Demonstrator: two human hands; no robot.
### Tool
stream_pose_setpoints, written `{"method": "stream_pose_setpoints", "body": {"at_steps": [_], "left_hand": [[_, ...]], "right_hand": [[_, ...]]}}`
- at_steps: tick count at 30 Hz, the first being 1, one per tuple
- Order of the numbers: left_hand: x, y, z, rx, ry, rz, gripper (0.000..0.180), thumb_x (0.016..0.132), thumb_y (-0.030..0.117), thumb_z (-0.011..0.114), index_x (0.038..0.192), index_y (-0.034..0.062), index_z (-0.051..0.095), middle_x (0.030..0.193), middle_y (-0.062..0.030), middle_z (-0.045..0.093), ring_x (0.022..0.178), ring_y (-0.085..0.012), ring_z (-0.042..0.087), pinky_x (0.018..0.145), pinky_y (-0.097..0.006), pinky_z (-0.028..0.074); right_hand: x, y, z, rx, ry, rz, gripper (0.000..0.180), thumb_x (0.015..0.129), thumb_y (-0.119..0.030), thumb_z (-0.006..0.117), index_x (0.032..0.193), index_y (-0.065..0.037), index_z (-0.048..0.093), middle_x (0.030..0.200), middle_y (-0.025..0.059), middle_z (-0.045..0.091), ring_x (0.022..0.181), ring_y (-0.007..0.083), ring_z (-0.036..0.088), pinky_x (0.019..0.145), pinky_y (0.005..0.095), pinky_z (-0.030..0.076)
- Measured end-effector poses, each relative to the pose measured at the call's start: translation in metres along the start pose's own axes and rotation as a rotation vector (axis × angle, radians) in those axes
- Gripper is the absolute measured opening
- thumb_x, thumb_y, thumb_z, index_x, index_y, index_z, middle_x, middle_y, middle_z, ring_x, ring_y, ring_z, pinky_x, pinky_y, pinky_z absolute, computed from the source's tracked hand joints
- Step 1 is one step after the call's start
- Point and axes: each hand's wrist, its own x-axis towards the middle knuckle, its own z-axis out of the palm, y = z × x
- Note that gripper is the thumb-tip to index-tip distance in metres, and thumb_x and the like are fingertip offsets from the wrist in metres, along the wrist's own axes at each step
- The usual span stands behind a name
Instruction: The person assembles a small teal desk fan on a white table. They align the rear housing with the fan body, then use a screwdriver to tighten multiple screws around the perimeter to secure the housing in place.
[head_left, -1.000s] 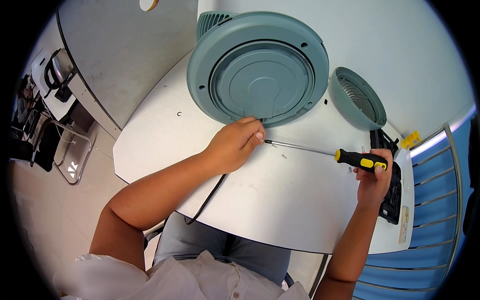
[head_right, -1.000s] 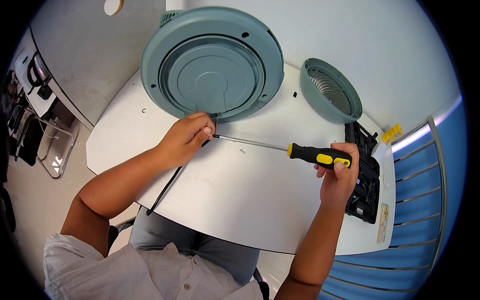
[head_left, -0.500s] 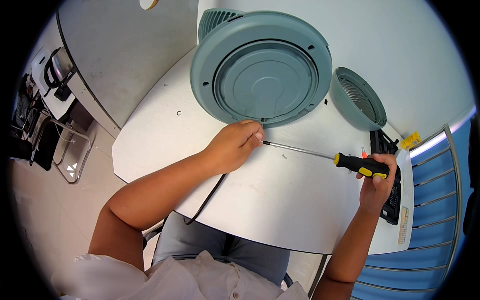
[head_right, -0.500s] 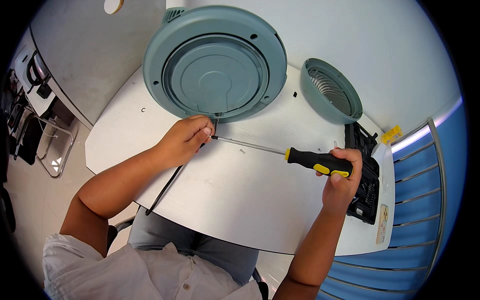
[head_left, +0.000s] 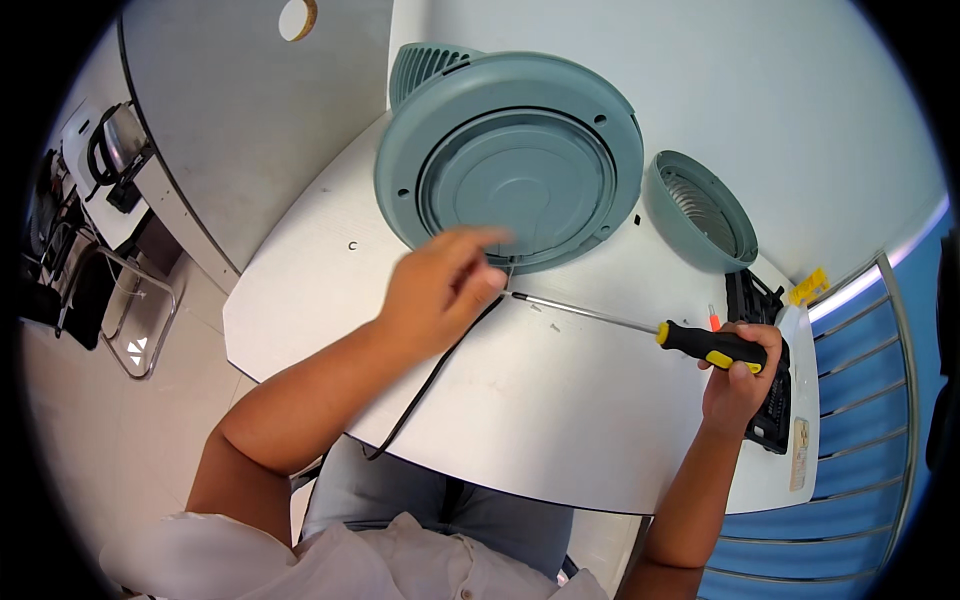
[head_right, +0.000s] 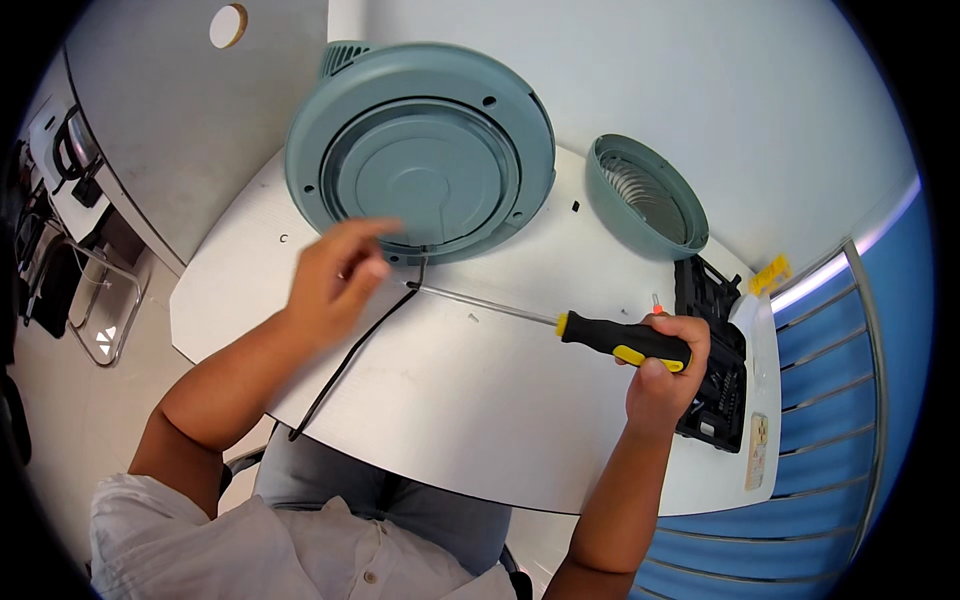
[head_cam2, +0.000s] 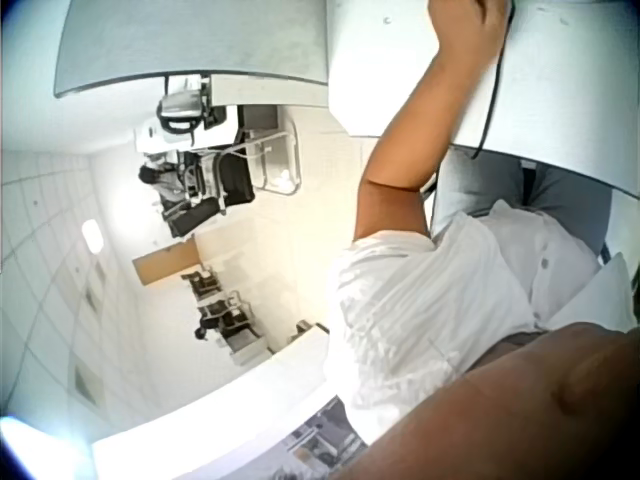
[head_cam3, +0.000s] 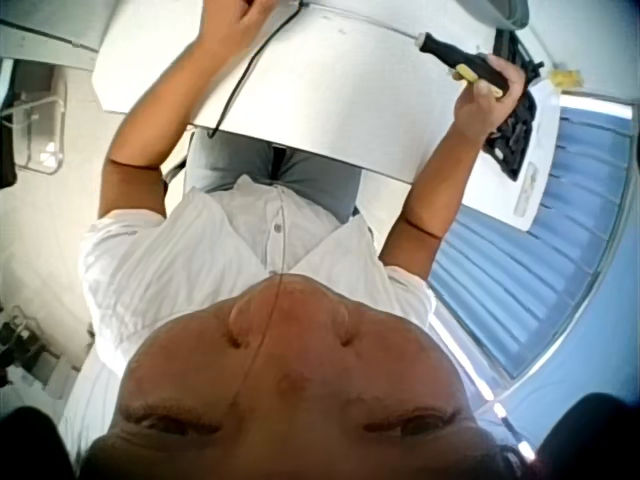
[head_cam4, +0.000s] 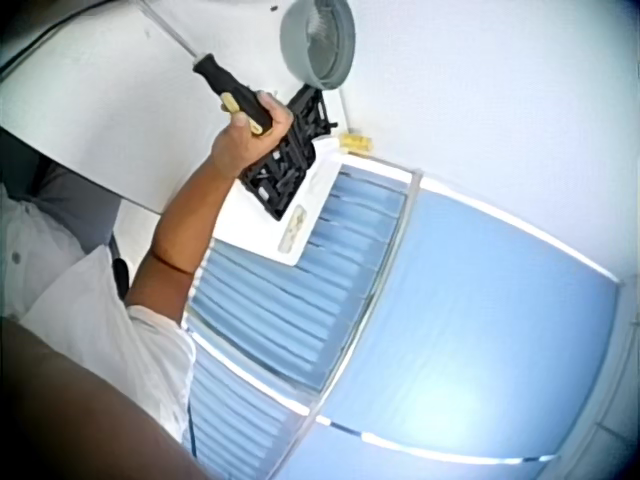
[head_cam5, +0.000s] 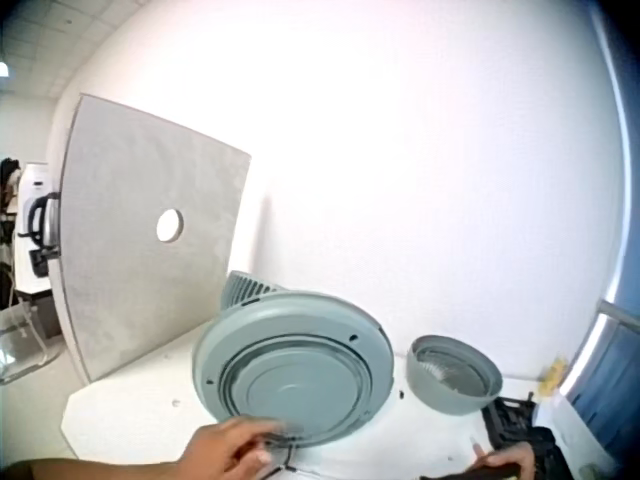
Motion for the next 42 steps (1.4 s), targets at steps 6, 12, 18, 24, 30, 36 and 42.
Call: {"method": "stream_pose_setpoints", "body": {"at_steps": [6,12,18,24,30,36,42], "left_hand": [[0.026,-0.035,-0.037,0.027,0.829,0.217,0.038,0.085,0.013,0.052,0.122,0.003,0.047,0.11,-0.0103,0.051,0.103,-0.0207,0.047,0.087,-0.033,0.037],[0.028,-0.072,-0.022,-0.429,0.531,-0.11,0.036,0.093,0.02,0.044,0.124,0.0021,0.044,0.121,-0.0112,0.048,0.113,-0.0196,0.044,0.099,-0.032,0.032],[0.019,-0.083,-0.011,-0.553,0.418,-0.028,0.055,0.082,0.013,0.056,0.13,0.0033,0.032,0.124,-0.0154,0.043,0.114,-0.021,0.044,0.099,-0.033,0.034],[0.016,-0.081,-0.015,-0.676,0.241,-0.194,0.048,0.081,0.014,0.059,0.123,0.0006,0.041,0.115,-0.0131,0.053,0.108,-0.0197,0.051,0.096,-0.032,0.038],[0.025,-0.072,-0.01,-0.466,0.271,-0.203,0.043,0.083,0.025,0.063,0.114,-0.0004,0.048,0.103,-0.0149,0.061,0.096,-0.0208,0.058,0.086,-0.033,0.045],[0.048,-0.045,-0.005,-0.293,0.291,-0.191,0.044,0.08,0.032,0.065,0.108,0.0004,0.052,0.094,-0.0154,0.063,0.085,-0.0225,0.062,0.077,-0.032,0.048],[0.078,-0.033,0.009,-0.338,0.401,-0.166,0.039,0.076,0.034,0.069,0.096,0.0034,0.058,0.086,-0.0128,0.064,0.079,-0.0201,0.061,0.072,-0.031,0.048]], "right_hand": [[-0.001,-0.006,0.017,0.043,0.083,-0.029,0.043,0.075,-0.026,0.063,0.106,-0.002,0.046,0.092,0.0117,0.052,0.072,0.0195,0.058,0.058,0.0284,0.053],[-0.037,-0.018,0.049,-0.454,0.133,-0.439,0.049,0.084,-0.04,0.062,0.109,-0.003,0.043,0.092,0.0154,0.053,0.075,0.0226,0.055,0.068,0.0346,0.048],[-0.084,-0.061,0.121,-0.571,0.06,-0.483,0.048,0.087,-0.043,0.057,0.111,-0.006,0.038,0.086,0.0179,0.054,0.076,0.0245,0.054,0.066,0.0329,0.046],[-0.093,-0.057,0.141,-0.411,0.241,-0.358,0.04,0.085,-0.036,0.058,0.106,-0.003,0.046,0.097,0.012,0.047,0.074,0.0207,0.059,0.062,0.0292,0.055],[-0.073,-0.059,0.136,-0.546,0.048,-0.514,0.041,0.086,-0.026,0.063,0.112,-0.004,0.04,0.086,0.0158,0.056,0.071,0.0222,0.053,0.06,0.0317,0.044],[-0.052,-0.075,0.128,-0.724,-0.043,-0.668,0.042,0.083,-0.018,0.065,0.115,-0.002,0.042,0.09,0.0172,0.056,0.071,0.0263,0.054,0.06,0.0345,0.045],[-0.036,-0.079,0.109,-0.823,-0.025,-0.731,0.043,0.082,-0.02,0.066,0.114,0.0,0.044,0.089,0.0183,0.056,0.07,0.0284,0.054,0.061,0.0362,0.046]]}}
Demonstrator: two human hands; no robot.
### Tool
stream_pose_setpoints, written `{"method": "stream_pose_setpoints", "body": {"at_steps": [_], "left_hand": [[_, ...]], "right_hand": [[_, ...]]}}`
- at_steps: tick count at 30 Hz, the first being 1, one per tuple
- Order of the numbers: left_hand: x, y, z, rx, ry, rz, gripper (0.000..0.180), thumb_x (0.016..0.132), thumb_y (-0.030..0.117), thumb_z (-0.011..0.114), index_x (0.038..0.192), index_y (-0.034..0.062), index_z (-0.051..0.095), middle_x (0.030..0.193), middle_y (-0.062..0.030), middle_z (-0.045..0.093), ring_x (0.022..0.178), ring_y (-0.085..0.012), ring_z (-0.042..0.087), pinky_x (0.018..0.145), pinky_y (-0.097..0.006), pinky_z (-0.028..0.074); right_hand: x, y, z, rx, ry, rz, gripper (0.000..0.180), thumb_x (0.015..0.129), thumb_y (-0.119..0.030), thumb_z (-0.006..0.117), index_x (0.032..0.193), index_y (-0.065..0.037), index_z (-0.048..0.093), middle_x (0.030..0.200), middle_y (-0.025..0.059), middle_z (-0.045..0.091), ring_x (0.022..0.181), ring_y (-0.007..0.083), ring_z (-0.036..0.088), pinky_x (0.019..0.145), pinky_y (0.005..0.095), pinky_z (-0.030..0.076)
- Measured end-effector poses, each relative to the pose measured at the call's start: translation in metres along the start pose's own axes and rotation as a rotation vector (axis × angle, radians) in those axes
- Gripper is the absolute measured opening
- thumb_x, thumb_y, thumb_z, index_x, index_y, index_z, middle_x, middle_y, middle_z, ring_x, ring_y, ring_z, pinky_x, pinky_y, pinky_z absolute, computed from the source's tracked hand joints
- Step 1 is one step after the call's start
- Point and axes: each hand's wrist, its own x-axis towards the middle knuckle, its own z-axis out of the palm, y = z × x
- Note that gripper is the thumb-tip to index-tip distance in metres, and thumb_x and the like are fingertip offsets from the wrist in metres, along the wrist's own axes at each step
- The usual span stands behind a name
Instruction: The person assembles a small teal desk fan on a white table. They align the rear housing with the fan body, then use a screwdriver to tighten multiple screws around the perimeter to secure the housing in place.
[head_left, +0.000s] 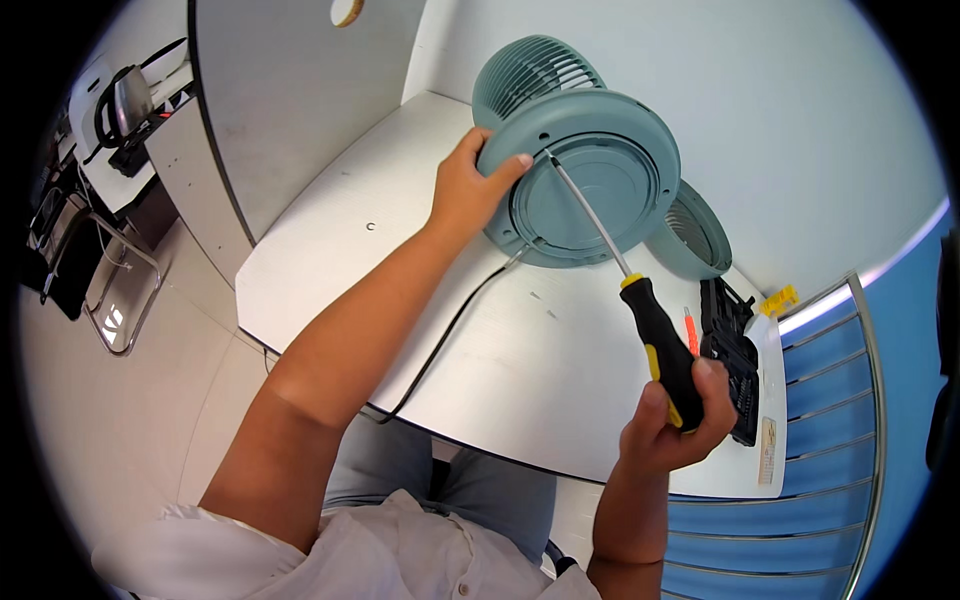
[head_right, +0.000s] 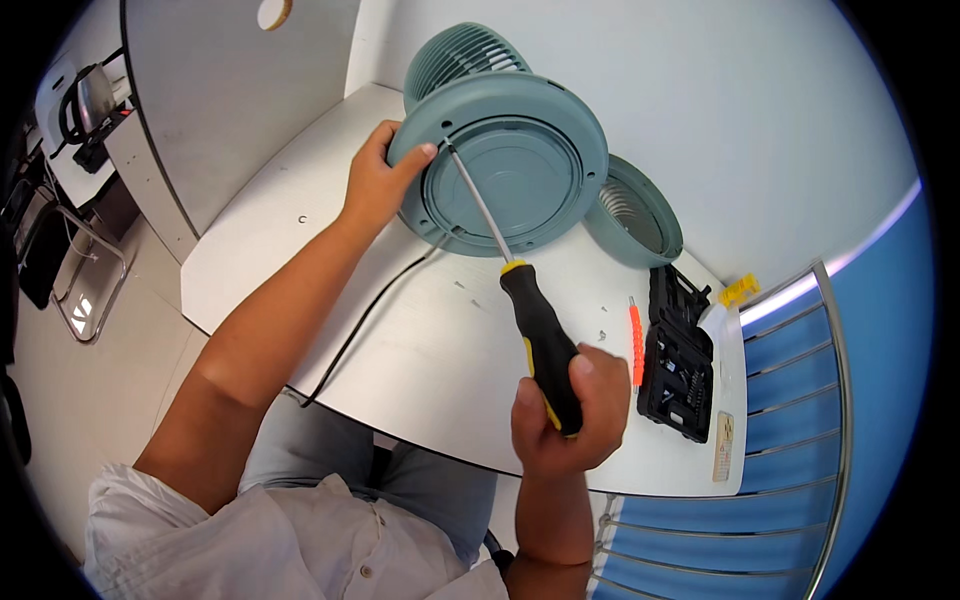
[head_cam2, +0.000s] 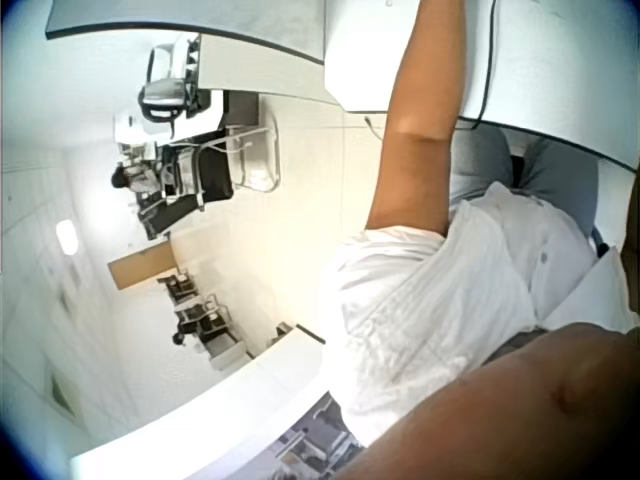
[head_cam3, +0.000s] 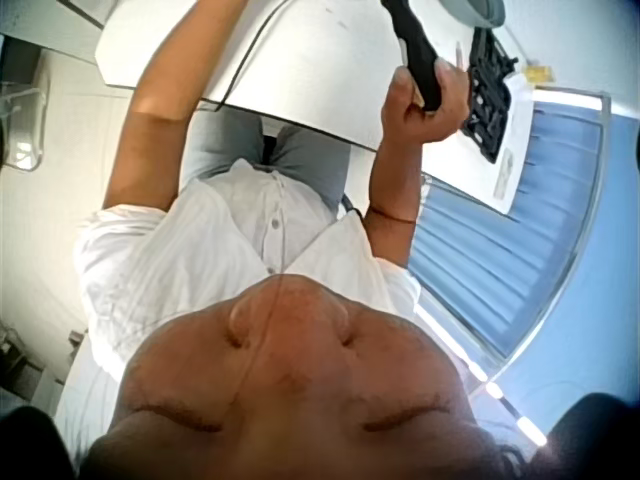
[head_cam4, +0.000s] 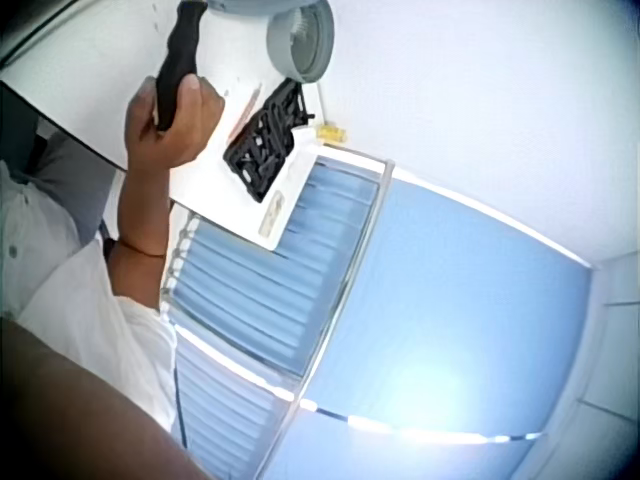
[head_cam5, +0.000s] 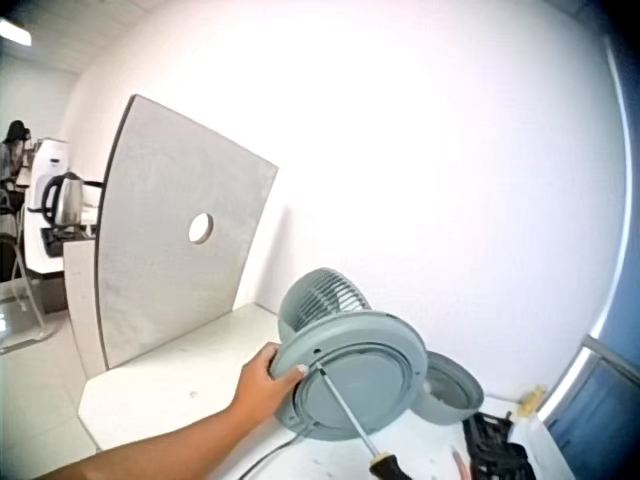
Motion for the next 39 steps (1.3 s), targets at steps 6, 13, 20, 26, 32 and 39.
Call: {"method": "stream_pose_setpoints", "body": {"at_steps": [6,13,20,26,32,39], "left_hand": [[0.009,-0.005,0.006,-0.183,-0.009,-0.03,0.042,0.074,0.036,0.07,0.097,0.0025,0.06,0.089,-0.0095,0.062,0.08,-0.0187,0.06,0.073,-0.029,0.048],[0.006,-0.007,-0.001,0.016,0.038,0.117,0.046,0.077,0.04,0.068,0.1,0.002,0.059,0.097,-0.0114,0.059,0.088,-0.022,0.058,0.077,-0.033,0.048],[-0.011,0.012,0.001,0.036,-0.041,0.012,0.051,0.078,0.045,0.067,0.103,0.0023,0.055,0.098,-0.0128,0.061,0.089,-0.0218,0.06,0.077,-0.033,0.048],[-0.009,-0.009,0.005,0.004,0.089,0.281,0.053,0.081,0.041,0.064,0.115,0.0038,0.049,0.115,-0.016,0.054,0.104,-0.0254,0.054,0.087,-0.035,0.044],[-0.005,-0.004,0.002,-0.025,0.037,0.652,0.031,0.082,0.019,0.055,0.111,0.0084,0.054,0.139,-0.0161,0.027,0.12,-0.0296,0.042,0.099,-0.042,0.035],[-0.004,-0.006,-0.005,-0.04,-0.062,0.687,0.018,0.084,0.015,0.049,0.098,0.0095,0.059,0.14,-0.016,0.023,0.121,-0.031,0.041,0.101,-0.044,0.032]], "right_hand": [[0.021,0.039,0.0,0.024,-0.019,-0.105,0.044,0.086,-0.028,0.062,0.112,-0.001,0.039,0.084,0.0173,0.055,0.066,0.0253,0.054,0.059,0.035,0.047],[0.036,0.011,-0.009,-0.092,-0.215,-0.097,0.046,0.088,-0.032,0.059,0.12,-0.011,0.033,0.072,0.0111,0.051,0.06,0.023,0.048,0.066,0.0408,0.047],[0.036,-0.02,-0.022,-0.203,-0.34,-0.062,0.05,0.085,-0.026,0.063,0.124,-0.013,0.033,0.08,0.0106,0.05,0.065,0.0219,0.047,0.068,0.0422,0.045],[0.022,-0.046,-0.023,-0.129,-0.308,0.072,0.056,0.08,-0.016,0.068,0.124,-0.015,0.035,0.09,0.011,0.051,0.075,0.0228,0.05,0.073,0.0435,0.044],[-0.006,-0.042,-0.017,-0.062,-0.206,0.207,0.052,0.084,-0.03,0.065,0.122,-0.018,0.031,0.089,0.0098,0.047,0.072,0.0228,0.05,0.069,0.0409,0.047],[-0.01,-0.039,-0.003,-0.011,-0.1,0.231,0.044,0.089,-0.036,0.057,0.115,-0.013,0.03,0.088,0.0111,0.047,0.07,0.0232,0.051,0.068,0.0384,0.048]]}}
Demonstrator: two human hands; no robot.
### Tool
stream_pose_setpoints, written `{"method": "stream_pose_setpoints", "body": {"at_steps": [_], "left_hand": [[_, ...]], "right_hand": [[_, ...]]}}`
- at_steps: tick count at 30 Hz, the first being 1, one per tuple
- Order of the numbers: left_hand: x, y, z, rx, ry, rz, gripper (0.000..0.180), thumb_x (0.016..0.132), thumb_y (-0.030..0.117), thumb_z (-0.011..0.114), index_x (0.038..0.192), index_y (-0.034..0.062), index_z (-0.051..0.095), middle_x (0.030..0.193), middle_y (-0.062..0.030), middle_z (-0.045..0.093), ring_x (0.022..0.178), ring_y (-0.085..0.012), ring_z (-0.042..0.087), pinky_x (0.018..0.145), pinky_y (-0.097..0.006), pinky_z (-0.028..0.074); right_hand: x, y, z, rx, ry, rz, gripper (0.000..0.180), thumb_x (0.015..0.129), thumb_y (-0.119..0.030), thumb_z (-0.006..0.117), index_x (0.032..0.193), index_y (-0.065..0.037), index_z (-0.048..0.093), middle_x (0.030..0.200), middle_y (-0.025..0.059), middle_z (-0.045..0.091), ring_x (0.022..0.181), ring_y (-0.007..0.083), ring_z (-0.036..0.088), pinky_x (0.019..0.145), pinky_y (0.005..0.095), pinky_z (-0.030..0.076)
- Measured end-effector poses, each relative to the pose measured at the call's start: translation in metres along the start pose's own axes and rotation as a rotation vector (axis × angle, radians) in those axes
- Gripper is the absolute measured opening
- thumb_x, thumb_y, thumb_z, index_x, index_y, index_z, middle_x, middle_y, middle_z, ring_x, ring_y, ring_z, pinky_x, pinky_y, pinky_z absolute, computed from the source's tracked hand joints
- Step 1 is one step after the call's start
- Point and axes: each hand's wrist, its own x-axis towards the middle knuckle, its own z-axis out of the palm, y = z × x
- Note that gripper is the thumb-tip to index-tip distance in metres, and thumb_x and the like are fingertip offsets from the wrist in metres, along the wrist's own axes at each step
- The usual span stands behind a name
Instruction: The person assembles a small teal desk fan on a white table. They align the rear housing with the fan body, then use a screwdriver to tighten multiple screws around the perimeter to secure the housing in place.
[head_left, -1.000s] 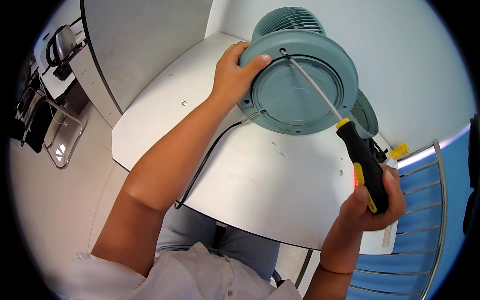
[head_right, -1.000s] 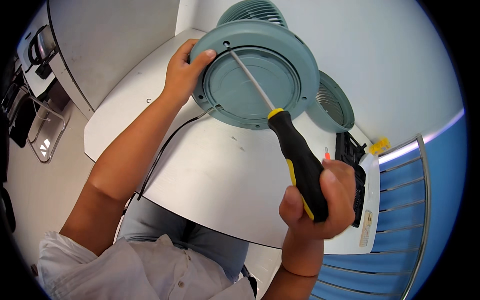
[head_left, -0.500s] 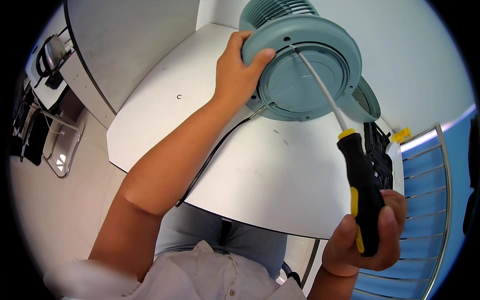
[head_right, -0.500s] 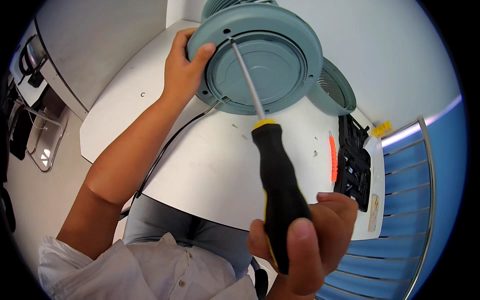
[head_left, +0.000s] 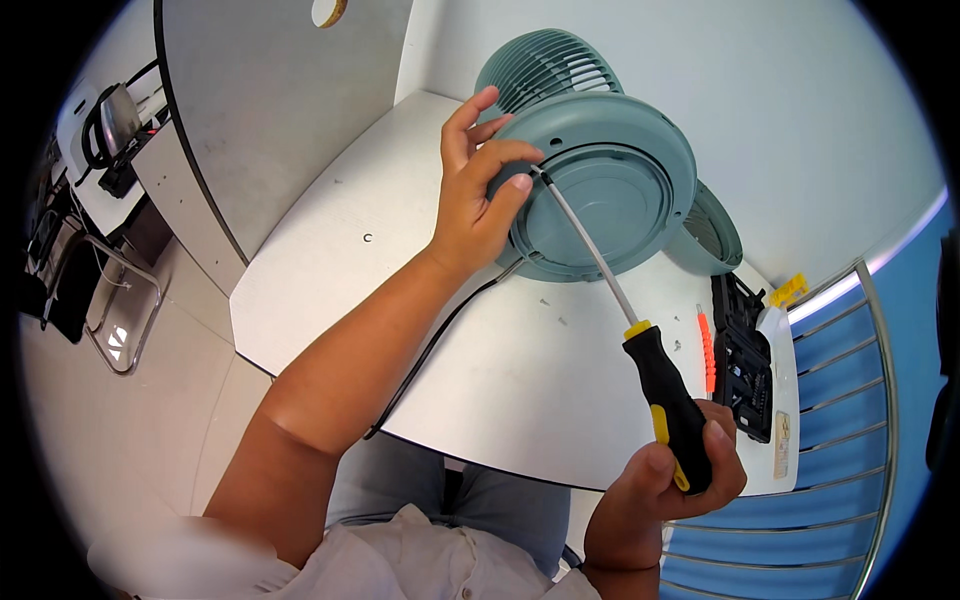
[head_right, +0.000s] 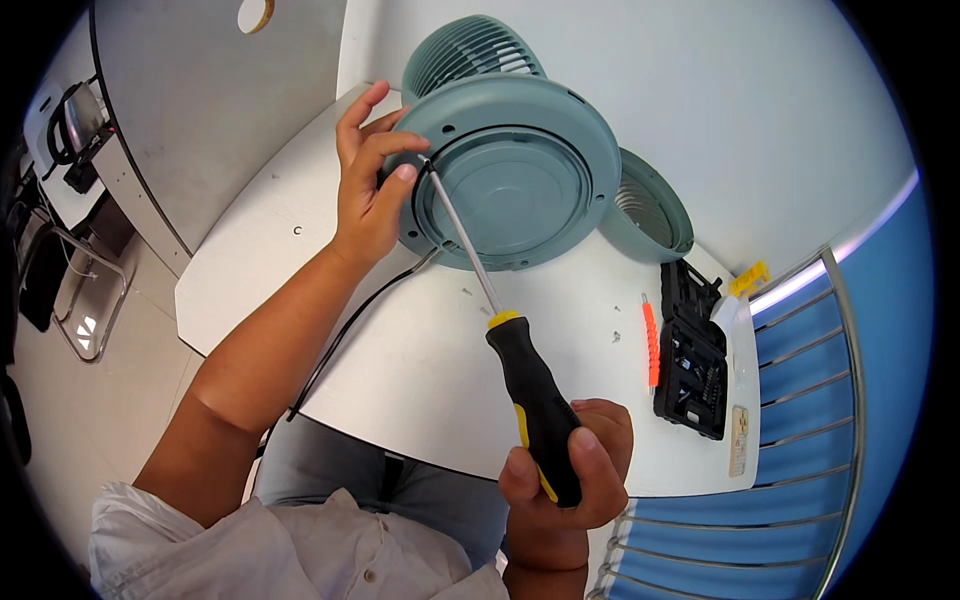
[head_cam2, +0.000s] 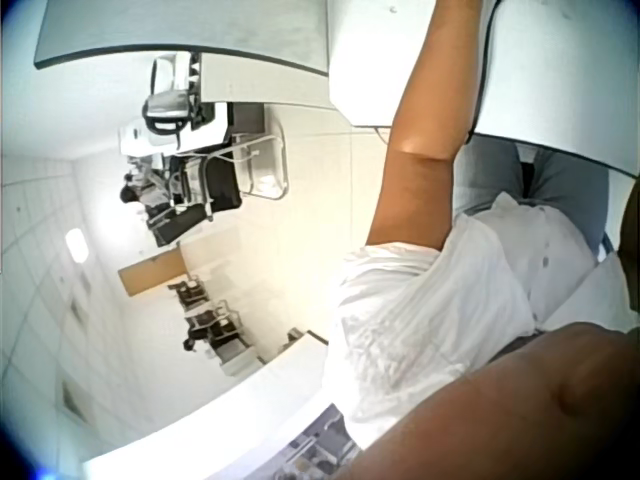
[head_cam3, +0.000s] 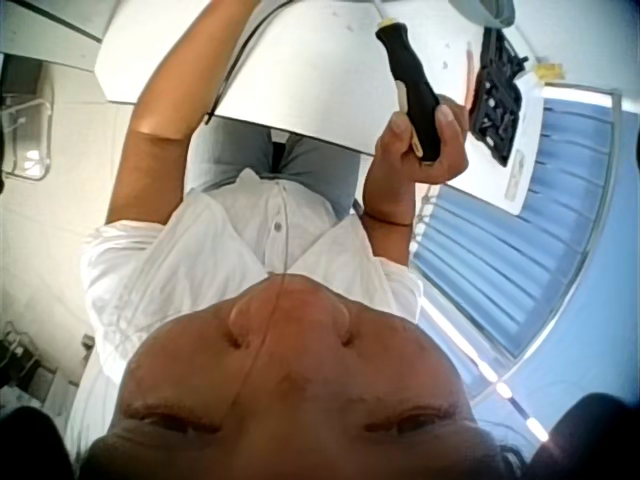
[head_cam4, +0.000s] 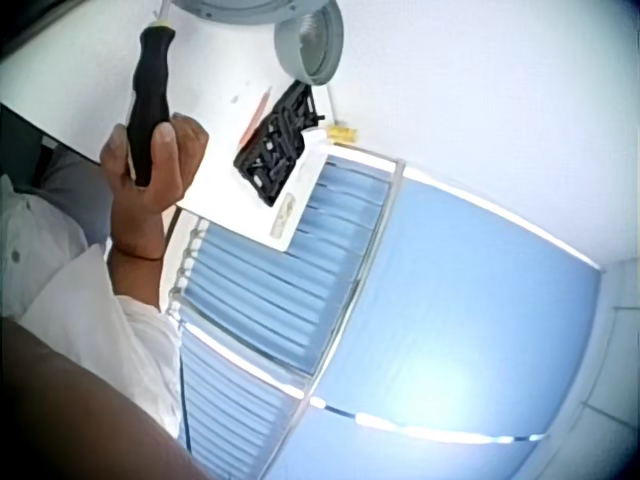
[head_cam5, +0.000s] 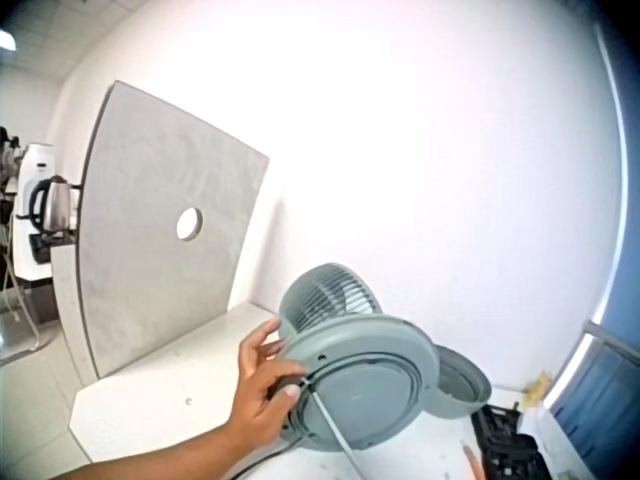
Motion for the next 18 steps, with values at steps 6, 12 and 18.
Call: {"method": "stream_pose_setpoints", "body": {"at_steps": [6,12,18], "left_hand": [[-0.001,-0.001,0.001,-0.002,-0.016,-0.015,0.017,0.092,0.02,0.047,0.093,0.01,0.06,0.139,-0.015,0.024,0.119,-0.0294,0.041,0.099,-0.043,0.034],[-0.001,-0.001,0.002,-0.019,-0.02,-0.031,0.016,0.093,0.02,0.048,0.089,0.0107,0.06,0.137,-0.0129,0.027,0.118,-0.03,0.04,0.098,-0.042,0.035],[0.0,-0.003,0.002,0.045,-0.057,0.006,0.014,0.092,0.018,0.049,0.093,0.01,0.06,0.137,-0.0131,0.026,0.119,-0.0305,0.04,0.097,-0.041,0.036]], "right_hand": [[-0.001,0.003,0.004,0.026,0.042,-0.017,0.045,0.088,-0.036,0.058,0.114,-0.011,0.031,0.085,0.0113,0.048,0.069,0.0228,0.052,0.064,0.0354,0.048],[-0.006,0.004,0.011,0.03,0.163,0.028,0.045,0.089,-0.047,0.052,0.106,-0.007,0.04,0.088,0.0124,0.048,0.082,0.0223,0.054,0.069,0.0319,0.049],[-0.005,0.003,0.008,-0.015,0.133,0.066,0.047,0.089,-0.047,0.051,0.108,-0.006,0.041,0.094,0.0121,0.047,0.088,0.0211,0.053,0.075,0.0316,0.049]]}}
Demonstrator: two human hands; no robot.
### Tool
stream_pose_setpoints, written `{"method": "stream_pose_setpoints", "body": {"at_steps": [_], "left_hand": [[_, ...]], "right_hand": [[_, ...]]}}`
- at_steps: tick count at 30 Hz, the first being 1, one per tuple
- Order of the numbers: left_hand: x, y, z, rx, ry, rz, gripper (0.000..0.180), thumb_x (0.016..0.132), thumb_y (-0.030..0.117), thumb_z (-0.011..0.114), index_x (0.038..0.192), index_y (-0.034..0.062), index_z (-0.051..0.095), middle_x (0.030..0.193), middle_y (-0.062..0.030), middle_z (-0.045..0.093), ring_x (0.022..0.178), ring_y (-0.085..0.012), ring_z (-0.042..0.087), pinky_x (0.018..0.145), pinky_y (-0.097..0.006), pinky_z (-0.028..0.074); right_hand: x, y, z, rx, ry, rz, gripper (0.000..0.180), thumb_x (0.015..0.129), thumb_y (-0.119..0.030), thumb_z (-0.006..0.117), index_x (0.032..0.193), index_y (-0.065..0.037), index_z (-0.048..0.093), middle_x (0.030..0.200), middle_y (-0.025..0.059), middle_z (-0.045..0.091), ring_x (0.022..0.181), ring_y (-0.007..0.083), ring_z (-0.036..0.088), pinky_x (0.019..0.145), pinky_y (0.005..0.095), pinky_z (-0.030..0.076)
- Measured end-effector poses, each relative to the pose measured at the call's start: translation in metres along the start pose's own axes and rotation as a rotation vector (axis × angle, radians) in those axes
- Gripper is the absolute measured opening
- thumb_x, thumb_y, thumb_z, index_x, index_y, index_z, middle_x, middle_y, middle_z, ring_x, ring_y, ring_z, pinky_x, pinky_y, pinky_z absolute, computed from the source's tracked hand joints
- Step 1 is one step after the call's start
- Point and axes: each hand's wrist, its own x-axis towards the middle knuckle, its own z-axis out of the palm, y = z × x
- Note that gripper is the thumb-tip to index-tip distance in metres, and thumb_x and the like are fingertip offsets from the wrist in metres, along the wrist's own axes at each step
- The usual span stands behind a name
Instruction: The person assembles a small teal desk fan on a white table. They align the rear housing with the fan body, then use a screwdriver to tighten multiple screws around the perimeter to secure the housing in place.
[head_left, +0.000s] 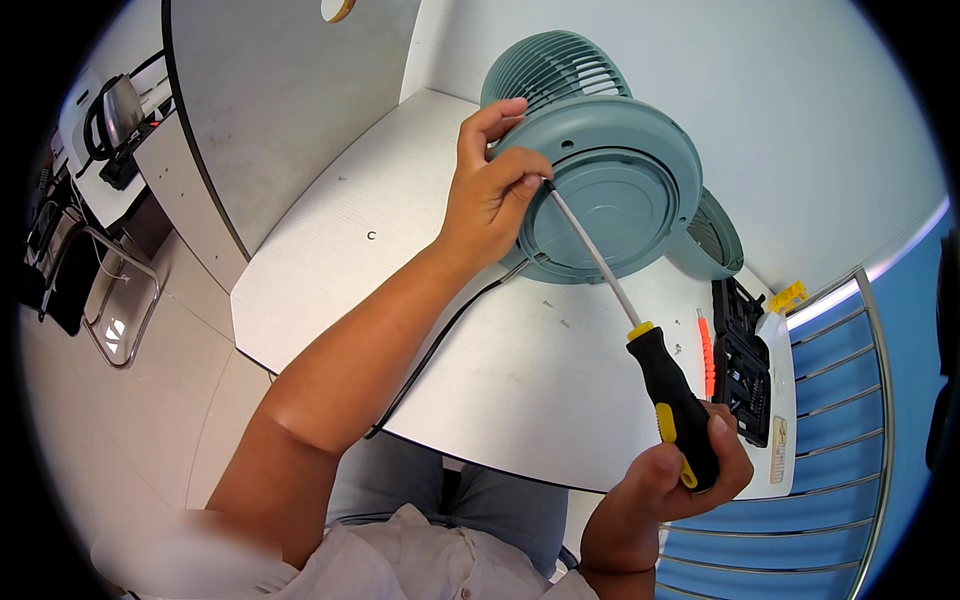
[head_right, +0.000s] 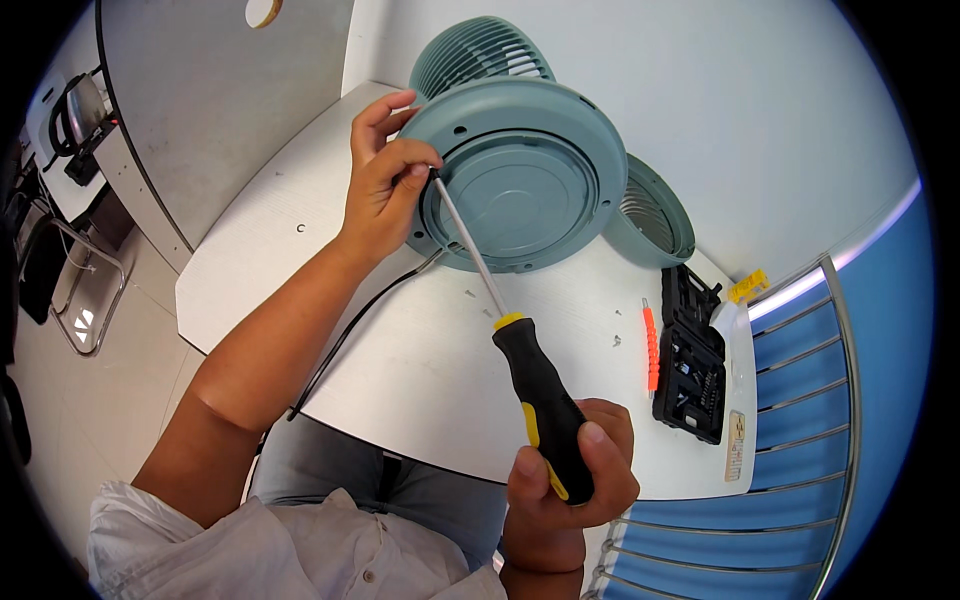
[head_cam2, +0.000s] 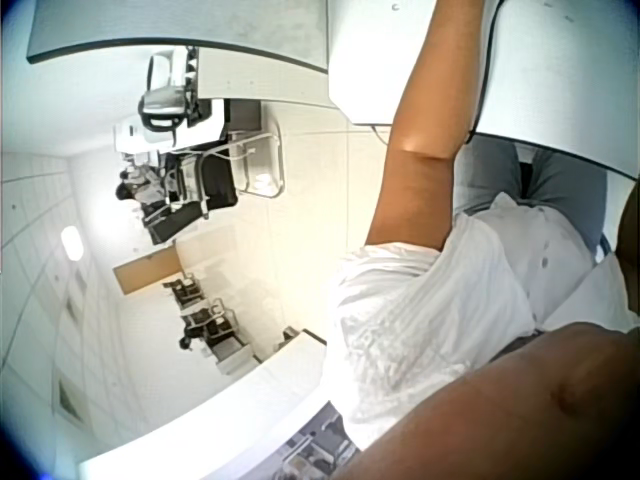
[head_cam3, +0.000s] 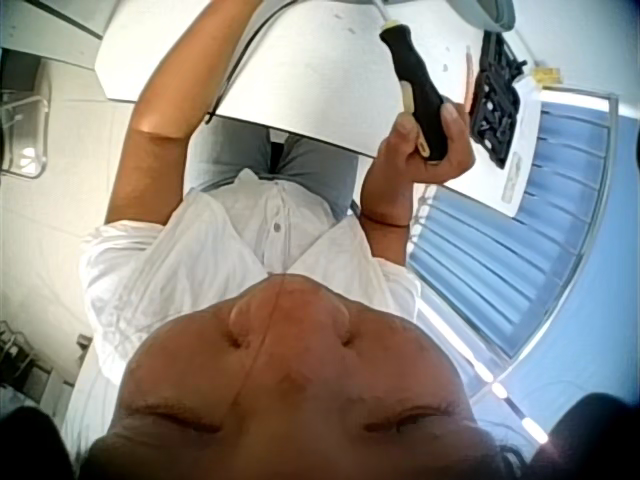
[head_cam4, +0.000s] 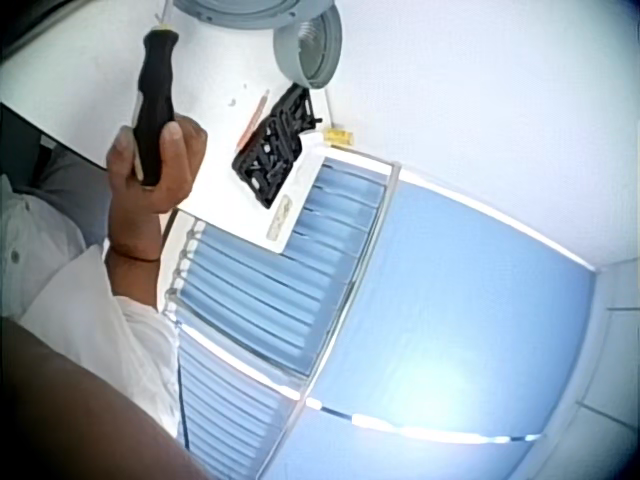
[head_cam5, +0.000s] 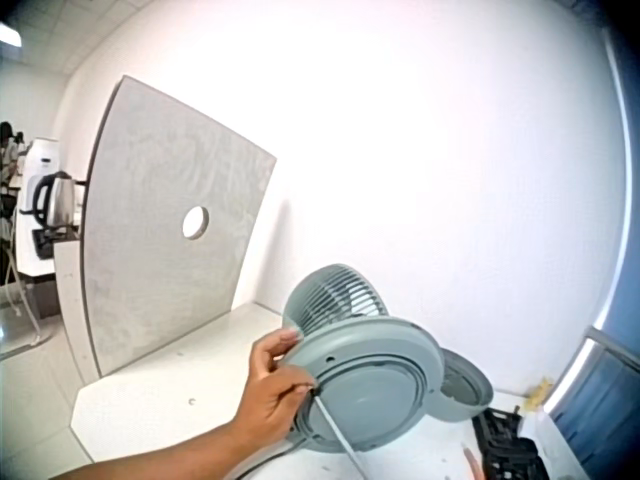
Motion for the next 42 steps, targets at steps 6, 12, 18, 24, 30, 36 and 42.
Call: {"method": "stream_pose_setpoints", "body": {"at_steps": [6,12,18,24,30,36,42], "left_hand": [[0.005,0.008,0.004,-0.1,0.137,-0.162,0.034,0.088,0.012,0.051,0.122,0.0043,0.049,0.133,-0.0147,0.036,0.111,-0.0215,0.049,0.094,-0.034,0.04],[0.009,0.0,-0.009,-0.234,0.026,-0.443,0.043,0.081,0.016,0.059,0.122,0.0068,0.051,0.112,-0.0089,0.056,0.098,-0.0199,0.056,0.088,-0.031,0.043],[0.005,0.005,0.0,-0.269,0.007,-0.473,0.045,0.087,0.027,0.056,0.127,0.0088,0.047,0.118,-0.0109,0.054,0.11,-0.0193,0.049,0.097,-0.031,0.036],[0.003,0.002,0.0,-0.273,0.004,-0.438,0.047,0.088,0.027,0.054,0.13,0.0073,0.043,0.122,-0.0112,0.051,0.114,-0.0198,0.047,0.098,-0.031,0.034],[0.002,0.0,0.001,-0.255,0.007,-0.435,0.047,0.089,0.028,0.053,0.13,0.0078,0.043,0.123,-0.0134,0.05,0.116,-0.0216,0.046,0.1,-0.032,0.033],[0.002,0.001,0.002,-0.241,0.003,-0.434,0.048,0.089,0.029,0.053,0.131,0.0082,0.042,0.123,-0.0145,0.05,0.116,-0.0216,0.046,0.1,-0.032,0.033],[0.001,-0.001,0.002,-0.234,-0.002,-0.425,0.049,0.089,0.032,0.053,0.131,0.0088,0.042,0.122,-0.0142,0.05,0.115,-0.0214,0.047,0.099,-0.033,0.034]], "right_hand": [[0.005,-0.005,-0.004,-0.072,0.005,0.035,0.045,0.09,-0.045,0.052,0.112,-0.009,0.036,0.097,0.0126,0.047,0.086,0.0218,0.05,0.075,0.0333,0.046],[0.013,-0.016,-0.017,-0.036,-0.175,-0.051,0.056,0.081,-0.028,0.07,0.121,-0.021,0.033,0.09,0.0068,0.047,0.074,0.0214,0.05,0.067,0.0371,0.046],[0.013,-0.025,-0.019,0.085,-0.269,0.04,0.068,0.066,-0.01,0.08,0.118,-0.029,0.041,0.093,0.0048,0.045,0.079,0.0225,0.048,0.072,0.0396,0.048],[0.012,-0.026,-0.011,0.122,-0.377,-0.034,0.069,0.063,-0.01,0.082,0.116,-0.03,0.043,0.09,0.0046,0.039,0.077,0.0217,0.043,0.066,0.0369,0.048],[0.016,-0.021,-0.001,0.104,-0.325,-0.114,0.06,0.068,-0.011,0.079,0.115,-0.026,0.045,0.089,0.0049,0.039,0.076,0.0186,0.043,0.063,0.0329,0.047],[0.019,-0.018,0.003,0.078,-0.302,-0.149,0.057,0.069,-0.013,0.079,0.114,-0.025,0.046,0.088,0.0049,0.04,0.074,0.0184,0.044,0.061,0.0323,0.046],[0.021,-0.014,0.008,0.061,-0.275,-0.18,0.055,0.07,-0.014,0.079,0.113,-0.023,0.047,0.087,0.0052,0.041,0.073,0.0187,0.044,0.06,0.0323,0.046]]}}
